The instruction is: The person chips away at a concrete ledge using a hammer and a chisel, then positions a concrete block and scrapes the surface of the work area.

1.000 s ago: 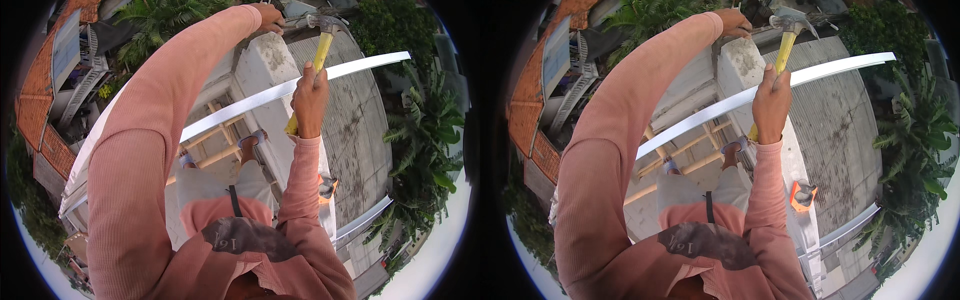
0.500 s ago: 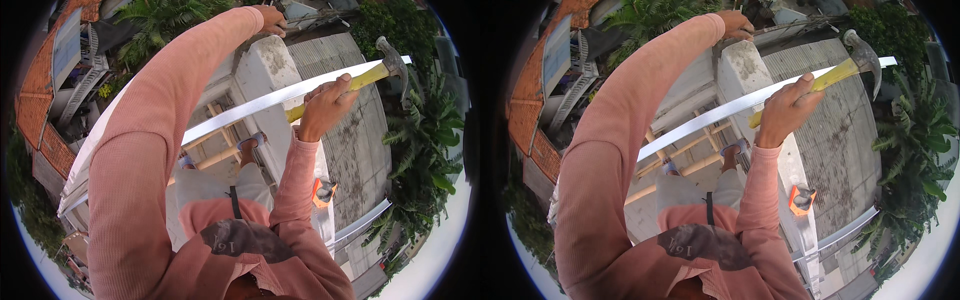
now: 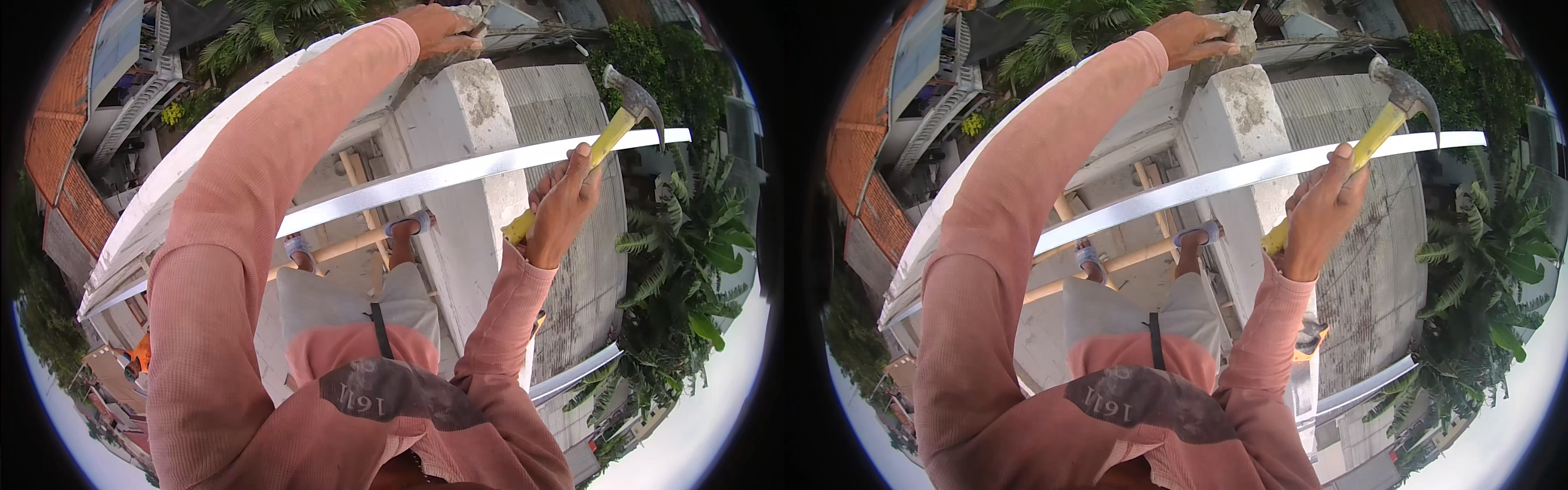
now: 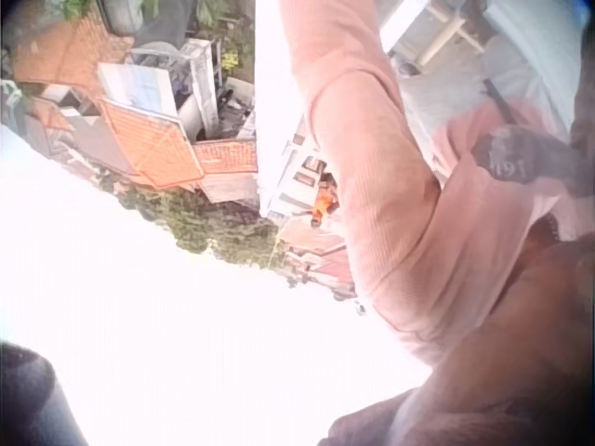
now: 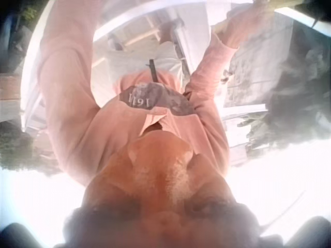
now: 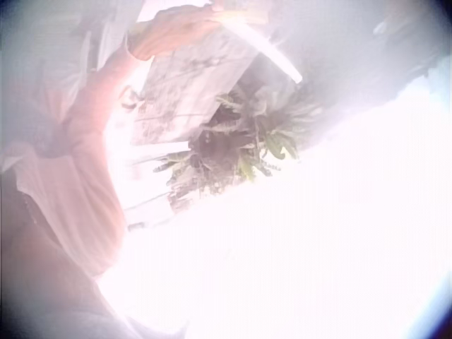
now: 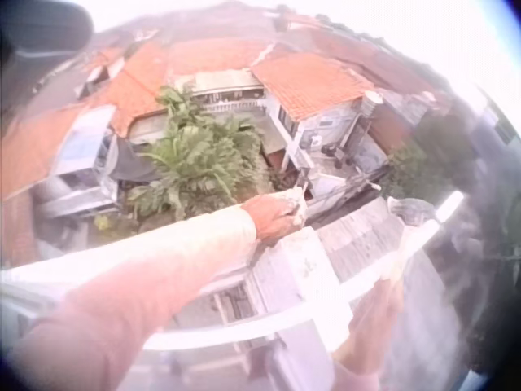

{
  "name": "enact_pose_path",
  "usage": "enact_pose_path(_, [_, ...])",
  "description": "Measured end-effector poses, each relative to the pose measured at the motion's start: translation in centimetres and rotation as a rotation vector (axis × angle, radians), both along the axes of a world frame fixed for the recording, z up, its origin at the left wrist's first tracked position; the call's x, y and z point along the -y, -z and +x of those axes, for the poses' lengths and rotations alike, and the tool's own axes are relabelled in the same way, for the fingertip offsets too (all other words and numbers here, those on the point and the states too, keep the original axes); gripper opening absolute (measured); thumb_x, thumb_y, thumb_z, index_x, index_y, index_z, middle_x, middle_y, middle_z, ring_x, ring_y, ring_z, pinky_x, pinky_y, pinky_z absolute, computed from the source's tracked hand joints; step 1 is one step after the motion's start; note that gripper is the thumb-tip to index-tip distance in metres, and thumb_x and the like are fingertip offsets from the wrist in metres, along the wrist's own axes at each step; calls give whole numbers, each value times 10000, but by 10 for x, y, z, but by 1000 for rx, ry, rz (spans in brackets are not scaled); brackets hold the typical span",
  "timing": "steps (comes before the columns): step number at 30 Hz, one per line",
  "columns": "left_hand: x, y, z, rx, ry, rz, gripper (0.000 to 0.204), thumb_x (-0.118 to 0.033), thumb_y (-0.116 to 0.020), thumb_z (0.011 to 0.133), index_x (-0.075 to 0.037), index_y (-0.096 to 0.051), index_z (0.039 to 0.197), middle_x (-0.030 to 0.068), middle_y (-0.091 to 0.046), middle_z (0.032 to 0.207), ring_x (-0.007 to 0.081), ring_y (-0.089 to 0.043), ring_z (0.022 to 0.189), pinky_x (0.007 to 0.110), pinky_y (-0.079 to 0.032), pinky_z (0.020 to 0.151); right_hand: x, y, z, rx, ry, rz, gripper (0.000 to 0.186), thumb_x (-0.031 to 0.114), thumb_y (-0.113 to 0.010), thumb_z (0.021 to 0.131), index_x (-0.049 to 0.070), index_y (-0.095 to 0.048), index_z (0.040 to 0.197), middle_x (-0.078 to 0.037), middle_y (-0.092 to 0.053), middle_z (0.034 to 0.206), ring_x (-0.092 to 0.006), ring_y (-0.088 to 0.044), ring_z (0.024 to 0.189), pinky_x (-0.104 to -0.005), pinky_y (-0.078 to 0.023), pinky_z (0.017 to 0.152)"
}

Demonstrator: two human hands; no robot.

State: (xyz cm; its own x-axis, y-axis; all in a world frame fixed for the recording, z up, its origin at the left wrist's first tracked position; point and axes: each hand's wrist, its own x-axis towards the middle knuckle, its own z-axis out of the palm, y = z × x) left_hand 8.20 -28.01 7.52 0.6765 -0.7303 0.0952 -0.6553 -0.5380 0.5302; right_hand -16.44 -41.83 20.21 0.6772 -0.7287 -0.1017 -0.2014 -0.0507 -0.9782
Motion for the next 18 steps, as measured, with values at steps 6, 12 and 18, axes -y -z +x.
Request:
enact_pose_path(6, [-36,-22,-30,17,-315,-166,482,-505,-570,989,-68,-693,1153,179,-726,1028,351,-700,910,411,-546,850,-11,1,-23,-78,38,9,301,371,-513,1062,96,-492,943,84,-321,556,-6,-286,404,-198,-215,346])
enact_pose_path(12, [-108,-80,-81,-694,-584,-1217,371,-397,-599,937,-46,-667,1036,174,-713,983,384,-673,908,473,-527,825,-9,12,-69,64,88,-236,346,402,-544,1042,77,-508,928,67,-315,548,-17,-280,402,-205,-221,346])
enact_pose_path(18, [-228,-91,-185,-589,-884,-1574,482,-427,-437,1080,-9,-588,1265,91,-678,806,192,-673,727,309,-554,663,-10,12,-118,-26,47,117,374,363,-536,1051,41,-560,861,57,-342,529,-23,-280,395,-203,-261,354])
